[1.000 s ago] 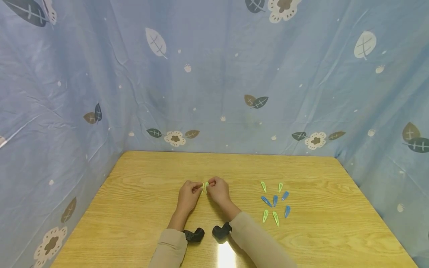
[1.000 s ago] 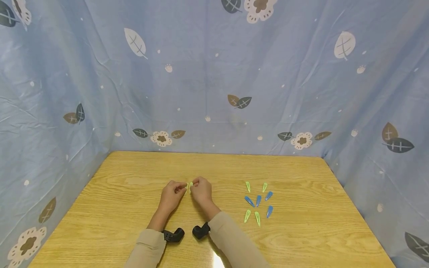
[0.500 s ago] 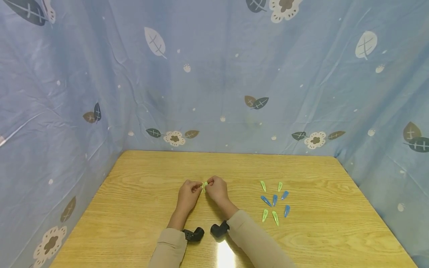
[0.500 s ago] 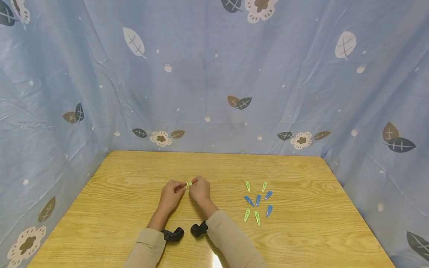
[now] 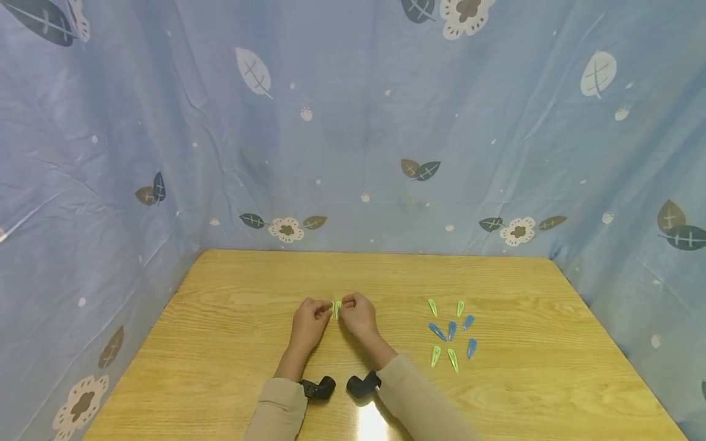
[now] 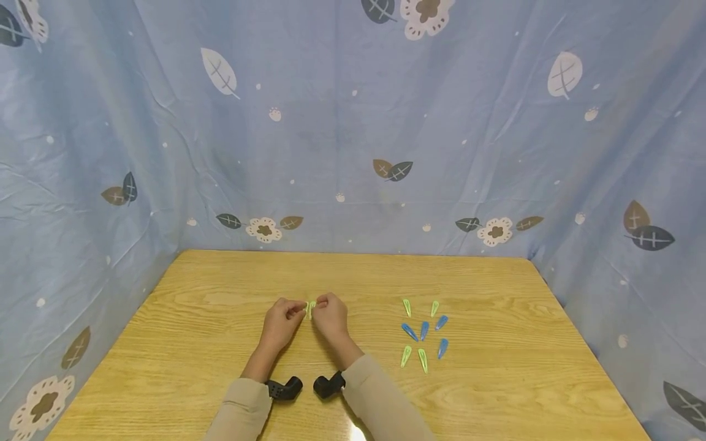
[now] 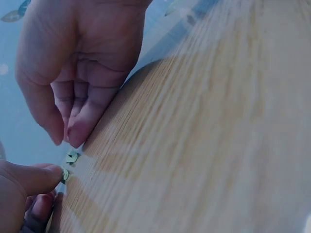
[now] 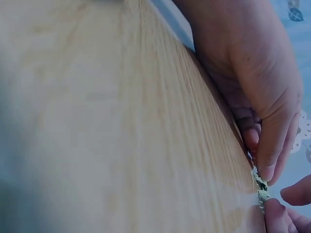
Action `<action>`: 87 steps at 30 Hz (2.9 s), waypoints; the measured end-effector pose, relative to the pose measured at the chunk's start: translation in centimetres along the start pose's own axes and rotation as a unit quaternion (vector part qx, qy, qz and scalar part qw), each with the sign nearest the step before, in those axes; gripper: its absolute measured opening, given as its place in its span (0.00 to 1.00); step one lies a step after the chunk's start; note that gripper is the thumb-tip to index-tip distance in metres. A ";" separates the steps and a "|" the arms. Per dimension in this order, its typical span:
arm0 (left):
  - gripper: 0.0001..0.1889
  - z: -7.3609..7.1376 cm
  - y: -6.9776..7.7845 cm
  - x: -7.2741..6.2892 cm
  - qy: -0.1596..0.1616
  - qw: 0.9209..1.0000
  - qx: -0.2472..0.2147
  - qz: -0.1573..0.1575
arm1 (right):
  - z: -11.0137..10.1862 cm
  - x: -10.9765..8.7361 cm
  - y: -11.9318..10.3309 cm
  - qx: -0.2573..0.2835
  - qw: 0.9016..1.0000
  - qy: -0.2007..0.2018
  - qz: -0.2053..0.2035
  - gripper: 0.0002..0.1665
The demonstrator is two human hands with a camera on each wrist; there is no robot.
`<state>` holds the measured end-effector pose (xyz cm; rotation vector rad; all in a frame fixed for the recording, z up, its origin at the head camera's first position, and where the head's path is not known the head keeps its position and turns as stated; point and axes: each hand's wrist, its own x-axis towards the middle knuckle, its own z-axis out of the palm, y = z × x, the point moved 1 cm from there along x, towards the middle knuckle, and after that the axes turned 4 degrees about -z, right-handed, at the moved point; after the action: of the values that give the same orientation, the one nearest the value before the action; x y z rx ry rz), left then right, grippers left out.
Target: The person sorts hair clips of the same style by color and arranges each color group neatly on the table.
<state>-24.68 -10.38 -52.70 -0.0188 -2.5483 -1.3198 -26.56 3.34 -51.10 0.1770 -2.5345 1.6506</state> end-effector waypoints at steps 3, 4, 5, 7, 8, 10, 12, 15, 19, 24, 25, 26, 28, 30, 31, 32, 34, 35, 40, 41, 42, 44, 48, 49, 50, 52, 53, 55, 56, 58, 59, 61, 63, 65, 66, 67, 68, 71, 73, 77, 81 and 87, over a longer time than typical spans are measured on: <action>0.07 0.1 -0.1 0.0 0.000 1.000 0.003 0.008 | -0.1 -0.3 0.3 0.014 1.000 -0.005 0.003 0.12; 0.07 0.1 -0.1 -0.1 0.000 1.000 0.003 0.007 | -0.1 -0.4 0.4 0.021 1.000 -0.010 0.002 0.13; 0.07 0.1 -0.1 0.0 -0.001 1.000 0.003 0.007 | -0.2 -0.5 0.4 0.028 0.999 -0.014 0.002 0.14; 0.07 0.1 -0.1 0.0 -0.003 1.000 0.002 0.000 | -0.4 -0.7 0.5 0.047 0.999 -0.023 0.001 0.15; 0.07 0.0 -0.1 0.0 -0.003 1.000 0.001 -0.003 | -0.5 -0.8 0.5 0.056 0.998 -0.028 0.000 0.15; 0.07 0.0 -0.1 0.0 -0.003 1.000 0.000 -0.004 | -0.8 -1.0 0.6 0.078 0.996 -0.038 -0.003 0.16; 0.07 -0.1 0.0 0.0 -0.002 1.000 -0.003 -0.003 | -1.1 -1.2 0.7 0.097 0.994 -0.048 -0.006 0.16; 0.07 -0.2 0.0 0.0 0.000 1.000 -0.009 -0.004 | -1.9 -1.7 0.9 0.114 0.992 -0.057 -0.016 0.18; 0.07 -0.2 0.0 0.0 0.002 1.000 -0.009 -0.002 | -3.1 -2.5 1.0 0.126 0.990 -0.065 -0.030 0.19; 0.07 0.0 -0.2 0.0 0.002 1.000 -0.011 -0.002 | -5.7 -3.9 1.0 0.152 0.984 -0.085 -0.033 0.21; 0.07 0.1 -0.2 0.0 0.000 1.000 -0.013 -0.006 | -6.3 -4.3 1.0 0.158 0.983 -0.091 -0.033 0.21; 0.07 0.1 -0.2 0.0 -0.002 1.000 -0.013 -0.004 | -6.9 -4.6 1.1 0.161 0.982 -0.094 -0.032 0.22; 0.07 0.2 -0.3 0.0 -0.005 1.000 -0.013 -0.005 | -8.1 -5.3 1.4 0.165 0.981 -0.100 -0.029 0.22; 0.07 0.2 -0.3 0.0 -0.004 1.000 -0.015 -0.006 | -9.3 -5.8 1.9 0.171 0.980 -0.100 -0.025 0.23; 0.07 0.2 -0.3 0.1 -0.003 1.000 -0.015 -0.006 | -9.8 -6.0 2.1 0.174 0.980 -0.098 -0.024 0.23; 0.07 0.1 -0.3 0.0 -0.001 1.000 -0.016 -0.005 | -10.4 -6.3 2.4 0.176 0.980 -0.095 -0.020 0.23; 0.07 0.2 -0.3 0.0 -0.001 1.000 -0.017 -0.005 | -11.4 -6.8 2.9 0.177 0.980 -0.090 -0.021 0.23; 0.07 0.2 -0.3 0.0 -0.002 1.000 -0.017 -0.006 | -12.0 -7.1 3.0 0.178 0.980 -0.086 -0.019 0.24; 0.07 0.5 -0.5 -0.1 -0.009 1.000 -0.015 -0.007 | -14.7 -8.9 4.0 0.160 0.984 -0.065 -0.034 0.23; 0.07 0.5 -0.6 -0.1 -0.010 1.000 -0.014 -0.007 | -15.2 -9.2 4.2 0.162 0.985 -0.057 -0.029 0.23; 0.07 0.6 -0.6 -0.1 -0.009 1.000 -0.015 -0.006 | -15.8 -9.5 4.5 0.156 0.986 -0.049 -0.032 0.23; 0.07 0.6 -0.6 -0.1 -0.009 1.000 -0.014 -0.006 | -16.7 -10.1 5.0 0.149 0.988 -0.032 -0.020 0.24; 0.07 0.5 -0.5 -0.1 -0.005 1.000 -0.012 -0.007 | -18.4 -11.0 5.8 0.135 0.991 -0.001 -0.026 0.23; 0.07 0.4 -0.5 0.0 -0.004 1.000 -0.011 -0.009 | -18.7 -11.1 5.9 0.136 0.990 0.004 -0.026 0.23; 0.07 0.4 -0.5 0.0 -0.003 1.000 -0.012 -0.011 | -19.0 -11.2 6.0 0.140 0.990 0.010 -0.028 0.23; 0.07 0.3 -0.4 0.1 -0.002 1.000 -0.011 -0.012 | -19.5 -11.6 6.3 0.147 0.988 0.016 -0.031 0.24; 0.07 0.3 -0.4 0.1 -0.003 1.000 -0.011 -0.013 | -19.7 -11.8 6.4 0.150 0.988 0.018 -0.026 0.24; 0.07 0.2 -0.3 0.1 -0.004 1.000 -0.013 -0.015 | -20.1 -12.2 6.6 0.151 0.988 0.021 -0.012 0.25; 0.07 0.2 -0.3 0.0 -0.004 1.000 -0.013 -0.015 | -20.2 -12.4 6.6 0.152 0.988 0.024 -0.005 0.26; 0.07 0.1 -0.2 -0.1 -0.005 1.000 -0.014 -0.015 | -20.5 -12.7 6.7 0.153 0.988 0.033 0.005 0.27; 0.07 0.0 -0.1 -0.1 -0.005 1.000 -0.015 -0.015 | -20.7 -12.8 6.7 0.154 0.987 0.037 0.007 0.27; 0.07 -0.1 0.0 -0.1 -0.005 1.000 -0.017 -0.015 | -20.8 -12.9 6.7 0.157 0.986 0.048 0.005 0.26; 0.07 0.0 0.0 0.0 -0.006 1.000 -0.019 -0.015 | -20.9 -12.9 6.7 0.133 0.990 0.057 0.003 0.25; 0.08 0.0 0.1 0.0 -0.006 1.000 -0.021 -0.015 | -20.9 -12.9 6.9 0.094 0.994 0.060 0.006 0.24; 0.08 0.1 0.0 0.0 -0.006 1.000 -0.020 -0.014 | -20.8 -12.9 7.0 0.073 0.995 0.061 0.010 0.23; 0.08 0.1 0.0 0.0 -0.005 1.000 -0.019 -0.014 | -20.8 -12.9 7.0 0.054 0.997 0.061 0.014 0.23; 0.08 0.1 0.0 0.1 -0.005 1.000 -0.018 -0.014 | -20.7 -12.8 7.1 0.034 0.998 0.058 0.019 0.22; 0.07 0.1 0.0 0.1 -0.005 1.000 -0.015 -0.014 | -20.6 -12.7 7.4 0.011 0.998 0.048 0.035 0.21; 0.07 0.1 -0.1 0.1 -0.006 1.000 -0.016 -0.016 | -20.4 -12.7 7.5 0.009 0.998 0.044 0.043 0.21; 0.07 0.1 0.0 0.2 -0.007 1.000 -0.014 -0.016 | -20.1 -12.5 7.4 -0.032 0.998 0.050 0.035 0.20; 0.08 0.0 0.0 0.2 -0.006 1.000 -0.014 -0.016 | -19.7 -12.2 7.0 -0.100 0.993 0.059 0.016 0.19; 0.07 0.0 -0.1 0.2 -0.009 1.000 -0.018 -0.017 | -19.4 -11.7 6.6 -0.142 0.988 0.046 0.032 0.19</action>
<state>-24.84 -10.42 -52.75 0.0053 -2.5499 -1.3833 -15.47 24.17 -51.07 -0.0045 -2.6899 1.2642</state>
